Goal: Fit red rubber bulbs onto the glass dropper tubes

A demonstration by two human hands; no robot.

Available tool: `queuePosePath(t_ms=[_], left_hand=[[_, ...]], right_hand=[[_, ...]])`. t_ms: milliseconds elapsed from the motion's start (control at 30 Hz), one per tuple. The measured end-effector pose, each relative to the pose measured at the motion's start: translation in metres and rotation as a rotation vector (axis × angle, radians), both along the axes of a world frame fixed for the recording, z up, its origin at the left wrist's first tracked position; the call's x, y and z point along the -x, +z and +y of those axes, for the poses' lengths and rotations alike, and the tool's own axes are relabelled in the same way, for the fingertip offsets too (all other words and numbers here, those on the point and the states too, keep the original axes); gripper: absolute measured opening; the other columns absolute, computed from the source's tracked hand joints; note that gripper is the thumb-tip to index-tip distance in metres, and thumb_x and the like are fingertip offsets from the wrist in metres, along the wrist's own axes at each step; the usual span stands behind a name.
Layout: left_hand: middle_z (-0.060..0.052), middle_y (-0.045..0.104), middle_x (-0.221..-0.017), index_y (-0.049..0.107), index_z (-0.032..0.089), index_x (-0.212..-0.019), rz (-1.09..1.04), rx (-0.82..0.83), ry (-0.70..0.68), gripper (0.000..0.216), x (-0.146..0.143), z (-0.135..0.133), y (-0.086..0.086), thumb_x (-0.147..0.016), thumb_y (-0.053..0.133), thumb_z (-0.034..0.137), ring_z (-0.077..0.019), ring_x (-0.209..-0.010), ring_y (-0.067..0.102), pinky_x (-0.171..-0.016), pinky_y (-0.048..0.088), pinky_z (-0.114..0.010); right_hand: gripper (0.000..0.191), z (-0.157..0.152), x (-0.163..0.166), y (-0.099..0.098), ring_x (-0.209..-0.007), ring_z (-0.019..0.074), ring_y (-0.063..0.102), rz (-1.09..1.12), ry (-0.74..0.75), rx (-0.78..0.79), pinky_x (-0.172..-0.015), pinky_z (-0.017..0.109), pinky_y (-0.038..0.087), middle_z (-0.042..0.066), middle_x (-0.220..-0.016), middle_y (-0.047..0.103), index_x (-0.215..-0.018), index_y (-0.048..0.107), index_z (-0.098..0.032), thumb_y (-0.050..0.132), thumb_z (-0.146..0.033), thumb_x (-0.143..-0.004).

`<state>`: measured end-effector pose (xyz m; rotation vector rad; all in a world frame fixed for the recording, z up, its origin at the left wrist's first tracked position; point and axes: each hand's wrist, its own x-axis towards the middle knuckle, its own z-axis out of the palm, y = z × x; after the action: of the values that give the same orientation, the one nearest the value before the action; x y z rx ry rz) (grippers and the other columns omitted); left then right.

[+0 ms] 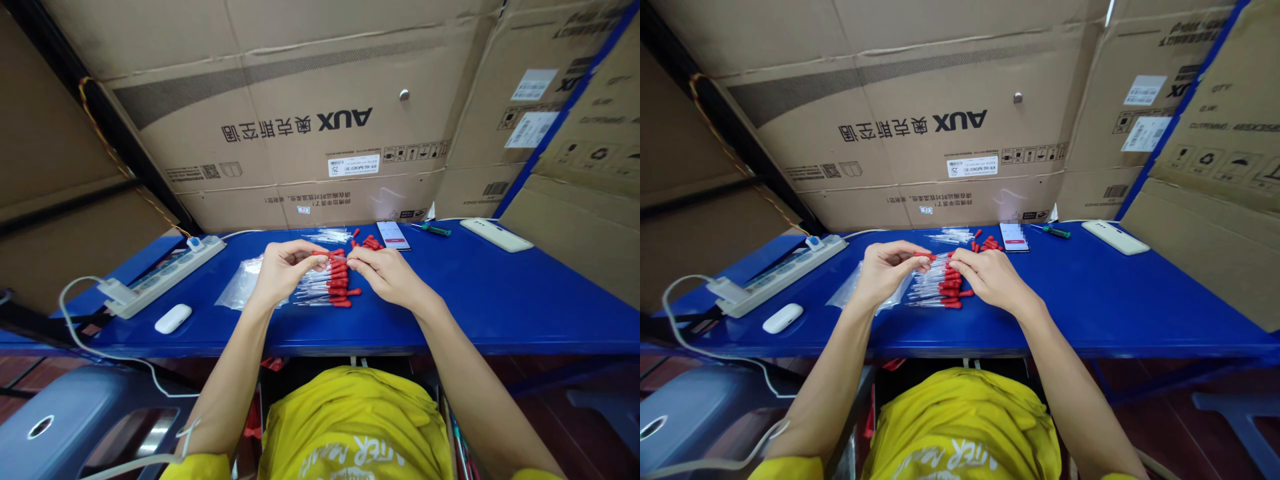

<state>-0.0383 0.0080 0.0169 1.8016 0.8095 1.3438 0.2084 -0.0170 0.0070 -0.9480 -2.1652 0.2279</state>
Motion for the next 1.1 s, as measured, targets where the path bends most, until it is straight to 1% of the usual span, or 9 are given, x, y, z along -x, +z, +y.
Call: queuePosePath(t_ms=[200, 400, 533, 633, 733, 867, 933, 1100], left_hand=[[-0.005, 0.08, -0.071, 0.085, 0.017, -0.089, -0.017, 0.021, 0.008, 0.025, -0.0035, -0.0016, 0.0004, -0.08, 0.092, 0.039, -0.0183, -0.064, 0.076, -0.064, 0.065, -0.029], [-0.006, 0.08, -0.072, 0.084, 0.016, -0.088, -0.052, 0.094, 0.027, 0.029, -0.0072, -0.002, 0.0013, -0.076, 0.094, 0.04, -0.0199, -0.067, 0.077, -0.066, 0.066, -0.031], [-0.006, 0.079, -0.072, 0.084, 0.015, -0.089, -0.112, 0.186, -0.003, 0.032, -0.0087, -0.0015, 0.0018, -0.072, 0.097, 0.039, -0.0188, -0.066, 0.076, -0.069, 0.066, -0.032], [-0.005, 0.079, -0.07, 0.083, 0.014, -0.088, -0.143, 0.228, -0.029, 0.033, -0.0084, -0.0016, 0.002, -0.071, 0.097, 0.039, -0.0168, -0.065, 0.075, -0.068, 0.065, -0.029], [-0.005, 0.079, -0.071, 0.084, 0.015, -0.088, -0.126, 0.225, -0.037, 0.031, -0.0066, -0.0019, 0.0022, -0.072, 0.098, 0.038, -0.0168, -0.065, 0.075, -0.068, 0.065, -0.029], [-0.005, 0.079, -0.072, 0.084, 0.016, -0.087, -0.091, 0.189, -0.041, 0.03, -0.0056, -0.0029, 0.0033, -0.072, 0.098, 0.038, -0.0174, -0.065, 0.076, -0.067, 0.065, -0.029], [-0.005, 0.079, -0.071, 0.084, 0.017, -0.086, -0.083, 0.16, -0.034, 0.032, -0.0063, -0.004, 0.0043, -0.071, 0.098, 0.041, -0.0179, -0.065, 0.075, -0.066, 0.065, -0.03], [-0.005, 0.079, -0.071, 0.084, 0.017, -0.086, -0.033, 0.09, -0.03, 0.033, -0.0061, -0.0071, 0.0065, -0.073, 0.097, 0.045, -0.0186, -0.064, 0.075, -0.065, 0.066, -0.03]], right_hand=[[0.034, -0.0003, 0.0016, -0.0012, -0.065, 0.0173, 0.059, -0.028, -0.018, -0.037, -0.066, 0.029, 0.034, 0.002, -0.078, 0.07, -0.097, 0.067, -0.023, 0.042, -0.038, -0.114], [0.036, -0.0005, 0.0047, -0.007, -0.064, 0.0191, 0.062, -0.158, -0.161, -0.211, -0.063, 0.032, 0.029, 0.004, -0.075, 0.073, -0.099, 0.069, -0.022, 0.04, -0.037, -0.115], [0.035, -0.0035, 0.0085, -0.0062, -0.066, 0.0189, 0.063, -0.188, -0.199, -0.328, -0.065, 0.033, 0.03, 0.005, -0.075, 0.074, -0.093, 0.068, -0.021, 0.042, -0.031, -0.115], [0.034, -0.0051, 0.0098, -0.0051, -0.066, 0.0184, 0.062, -0.198, -0.209, -0.364, -0.066, 0.033, 0.031, 0.005, -0.075, 0.074, -0.092, 0.068, -0.021, 0.042, -0.028, -0.114], [0.034, -0.0049, 0.0094, -0.0059, -0.065, 0.0178, 0.061, -0.194, -0.199, -0.335, -0.066, 0.033, 0.031, 0.004, -0.074, 0.074, -0.094, 0.068, -0.022, 0.042, -0.031, -0.115], [0.035, -0.0039, 0.0084, -0.0064, -0.061, 0.0178, 0.058, -0.156, -0.161, -0.248, -0.062, 0.033, 0.027, 0.003, -0.072, 0.071, -0.097, 0.068, -0.022, 0.041, -0.037, -0.115], [0.035, -0.0042, 0.0079, -0.0046, -0.06, 0.0172, 0.056, -0.103, -0.121, -0.17, -0.062, 0.032, 0.027, 0.002, -0.072, 0.068, -0.097, 0.067, -0.023, 0.042, -0.038, -0.114], [0.033, -0.0047, 0.0062, 0.001, -0.065, 0.016, 0.054, 0.07, 0.055, 0.106, -0.065, 0.028, 0.035, 0.0, -0.073, 0.061, -0.09, 0.061, -0.023, 0.045, -0.041, -0.113]])
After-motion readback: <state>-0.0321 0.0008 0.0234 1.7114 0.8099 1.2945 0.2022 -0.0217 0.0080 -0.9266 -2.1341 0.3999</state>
